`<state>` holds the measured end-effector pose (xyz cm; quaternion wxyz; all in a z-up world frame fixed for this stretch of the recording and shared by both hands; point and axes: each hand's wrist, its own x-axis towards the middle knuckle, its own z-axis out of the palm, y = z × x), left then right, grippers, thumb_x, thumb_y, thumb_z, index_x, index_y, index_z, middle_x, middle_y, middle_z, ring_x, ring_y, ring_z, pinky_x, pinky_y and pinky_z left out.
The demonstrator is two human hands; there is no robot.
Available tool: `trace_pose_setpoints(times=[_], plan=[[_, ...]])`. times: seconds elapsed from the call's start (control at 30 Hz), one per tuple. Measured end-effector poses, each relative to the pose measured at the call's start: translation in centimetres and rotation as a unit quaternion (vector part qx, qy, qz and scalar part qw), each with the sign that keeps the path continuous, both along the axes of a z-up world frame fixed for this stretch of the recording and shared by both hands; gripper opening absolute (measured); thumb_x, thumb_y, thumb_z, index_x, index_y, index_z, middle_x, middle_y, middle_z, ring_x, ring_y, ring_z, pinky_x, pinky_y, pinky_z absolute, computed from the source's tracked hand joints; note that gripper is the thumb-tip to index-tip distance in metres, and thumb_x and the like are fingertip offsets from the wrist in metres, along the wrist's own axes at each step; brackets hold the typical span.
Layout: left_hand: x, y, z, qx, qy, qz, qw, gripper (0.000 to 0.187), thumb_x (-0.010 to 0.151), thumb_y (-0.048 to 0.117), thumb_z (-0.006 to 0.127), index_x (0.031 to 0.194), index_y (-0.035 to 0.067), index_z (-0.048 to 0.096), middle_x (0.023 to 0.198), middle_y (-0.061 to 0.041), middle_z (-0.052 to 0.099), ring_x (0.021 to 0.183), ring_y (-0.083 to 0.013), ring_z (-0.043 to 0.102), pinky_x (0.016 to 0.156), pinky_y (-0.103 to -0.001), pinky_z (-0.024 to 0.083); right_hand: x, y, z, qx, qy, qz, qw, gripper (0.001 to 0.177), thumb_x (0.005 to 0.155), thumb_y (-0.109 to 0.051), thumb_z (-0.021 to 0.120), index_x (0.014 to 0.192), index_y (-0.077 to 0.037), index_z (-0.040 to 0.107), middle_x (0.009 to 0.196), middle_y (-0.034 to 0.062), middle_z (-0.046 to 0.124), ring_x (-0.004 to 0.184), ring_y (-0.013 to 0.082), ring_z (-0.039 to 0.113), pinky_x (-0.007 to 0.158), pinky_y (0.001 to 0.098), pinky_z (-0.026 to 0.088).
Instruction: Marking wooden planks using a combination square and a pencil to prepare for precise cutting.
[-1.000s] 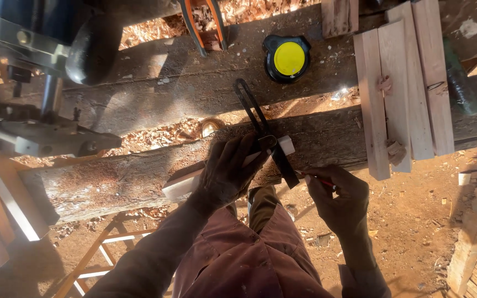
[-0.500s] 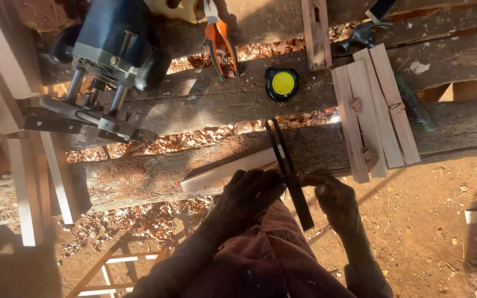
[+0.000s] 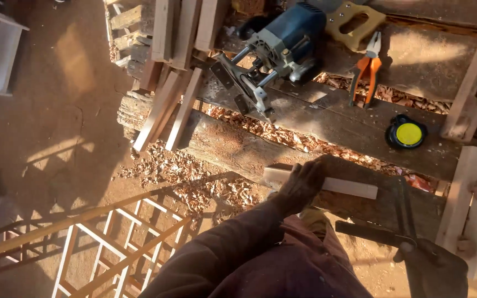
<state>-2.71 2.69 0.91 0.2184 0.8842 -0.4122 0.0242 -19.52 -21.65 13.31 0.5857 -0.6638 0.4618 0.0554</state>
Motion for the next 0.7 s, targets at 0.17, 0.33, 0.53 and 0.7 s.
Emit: trace_pose_setpoints(times=[0.17,0.33,0.53,0.7], plan=[[-0.8,5.6,3.3,0.029,0.004,0.023,0.999,0.034,0.097,0.005,0.066,0.13,0.0,0.059,0.129,-0.018,0.065,0.113,-0.0321,0.062,0.098,-0.051,0.047,0.2,-0.5,-1.0,0.027,-0.079,-0.026,0.996,0.018,0.098,0.005,0.069,0.083,0.013,0.066,0.076,0.0185,0.058,0.078,0.0256,0.053,0.076,0.0364,0.038],[0.3,18.3,3.3,0.094,0.049,0.233,0.967,0.015,0.109,0.022,0.044,0.116,0.01,0.049,0.085,-0.005,0.055,0.062,-0.0171,0.049,0.056,-0.035,0.04,1.8,0.7,-1.2,0.021,-0.103,-0.045,0.993,0.008,0.098,0.002,0.071,0.1,0.01,0.069,0.082,0.0196,0.063,0.082,0.026,0.061,0.085,0.0352,0.05],[6.0,26.1,5.5,0.011,-0.054,0.404,0.913,0.027,0.101,0.038,0.058,0.116,0.016,0.059,0.076,-0.005,0.059,0.05,-0.0129,0.048,0.04,-0.028,0.038,3.9,3.0,0.3,-0.006,-0.087,-0.025,0.996,0.013,0.098,0.002,0.071,0.107,0.011,0.071,0.081,0.0219,0.064,0.083,0.0275,0.062,0.086,0.0354,0.053],[13.3,31.2,4.7,0.028,-0.234,0.385,0.892,0.027,0.099,0.028,0.076,0.109,0.007,0.063,0.084,-0.01,0.068,0.069,-0.0229,0.061,0.068,-0.043,0.05,5.6,6.3,3.0,-0.022,-0.046,-0.028,0.998,0.014,0.106,0.003,0.067,0.115,0.013,0.07,0.087,0.0282,0.066,0.079,0.032,0.063,0.081,0.0359,0.054]])
